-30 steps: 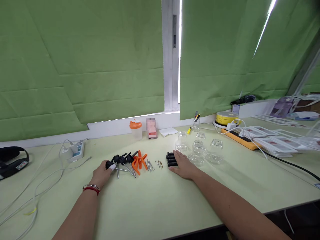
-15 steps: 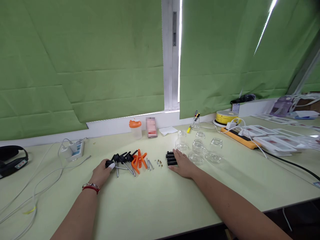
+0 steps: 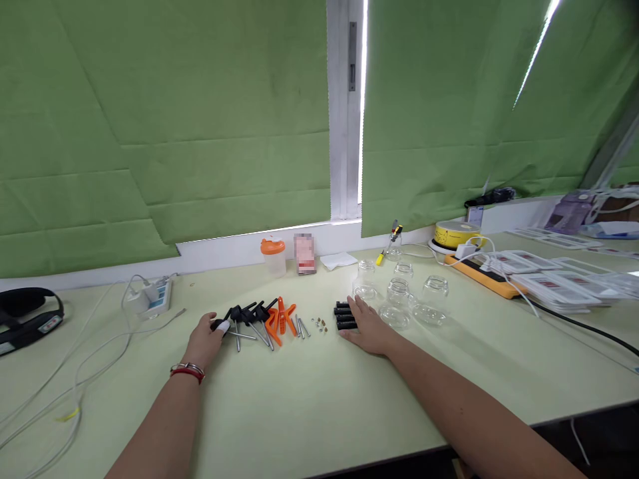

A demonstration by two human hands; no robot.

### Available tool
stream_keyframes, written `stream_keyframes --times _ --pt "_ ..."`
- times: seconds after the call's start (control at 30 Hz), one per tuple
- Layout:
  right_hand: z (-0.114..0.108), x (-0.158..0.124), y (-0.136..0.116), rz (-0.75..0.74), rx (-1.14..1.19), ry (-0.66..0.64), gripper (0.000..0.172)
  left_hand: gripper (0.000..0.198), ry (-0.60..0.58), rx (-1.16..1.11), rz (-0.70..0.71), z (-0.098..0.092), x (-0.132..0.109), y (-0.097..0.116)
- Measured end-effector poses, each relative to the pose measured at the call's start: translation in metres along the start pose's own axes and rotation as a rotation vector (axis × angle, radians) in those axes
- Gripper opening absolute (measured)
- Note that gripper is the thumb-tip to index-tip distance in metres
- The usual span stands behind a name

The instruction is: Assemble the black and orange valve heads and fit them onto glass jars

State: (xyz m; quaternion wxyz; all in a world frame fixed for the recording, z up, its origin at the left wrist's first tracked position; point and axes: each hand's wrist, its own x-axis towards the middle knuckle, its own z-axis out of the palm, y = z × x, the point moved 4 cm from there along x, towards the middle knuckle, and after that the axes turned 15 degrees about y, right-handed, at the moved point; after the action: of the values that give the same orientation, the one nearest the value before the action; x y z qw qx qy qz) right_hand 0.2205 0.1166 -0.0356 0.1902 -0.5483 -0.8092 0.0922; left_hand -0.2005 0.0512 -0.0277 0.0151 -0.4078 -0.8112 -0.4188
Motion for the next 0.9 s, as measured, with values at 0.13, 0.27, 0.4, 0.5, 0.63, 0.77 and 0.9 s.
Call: stream_keyframes --times 0.13,0.27,0.4,0.5,0.63,0.77,0.9 --pt "-0.001 0.000 -0.001 -0.011 0.003 0.035 0.093 0.059 0.026 -0.018 -0.051 -0.005 0.001 0.000" --pt "-0.008 0.000 -0.011 -0.161 0.016 0.187 0.079 0.058 0.034 -0.033 -0.063 -0.008 0.000 0.001" --pt "-0.015 -0.006 -0.033 -0.390 0.018 0.345 0.039 0.061 0.002 -0.113 -0.053 -0.008 -0.001 0.001" --pt "-0.011 -0.007 -0.048 -0.463 -0.025 0.358 0.035 0.070 -0.035 -0.152 -0.011 -0.005 -0.002 0.001" --pt "-0.002 -0.004 -0.058 -0.451 -0.053 0.375 0.026 0.070 -0.033 -0.092 0.109 -0.001 -0.002 0.001" --pt "0.006 0.000 -0.060 -0.475 -0.071 0.366 0.024 0.063 -0.008 -0.048 0.102 -0.003 -0.001 0.001" --pt "0.008 0.000 -0.059 -0.499 -0.059 0.363 0.022 0.047 -0.005 -0.026 0.059 -0.013 -0.001 0.003"
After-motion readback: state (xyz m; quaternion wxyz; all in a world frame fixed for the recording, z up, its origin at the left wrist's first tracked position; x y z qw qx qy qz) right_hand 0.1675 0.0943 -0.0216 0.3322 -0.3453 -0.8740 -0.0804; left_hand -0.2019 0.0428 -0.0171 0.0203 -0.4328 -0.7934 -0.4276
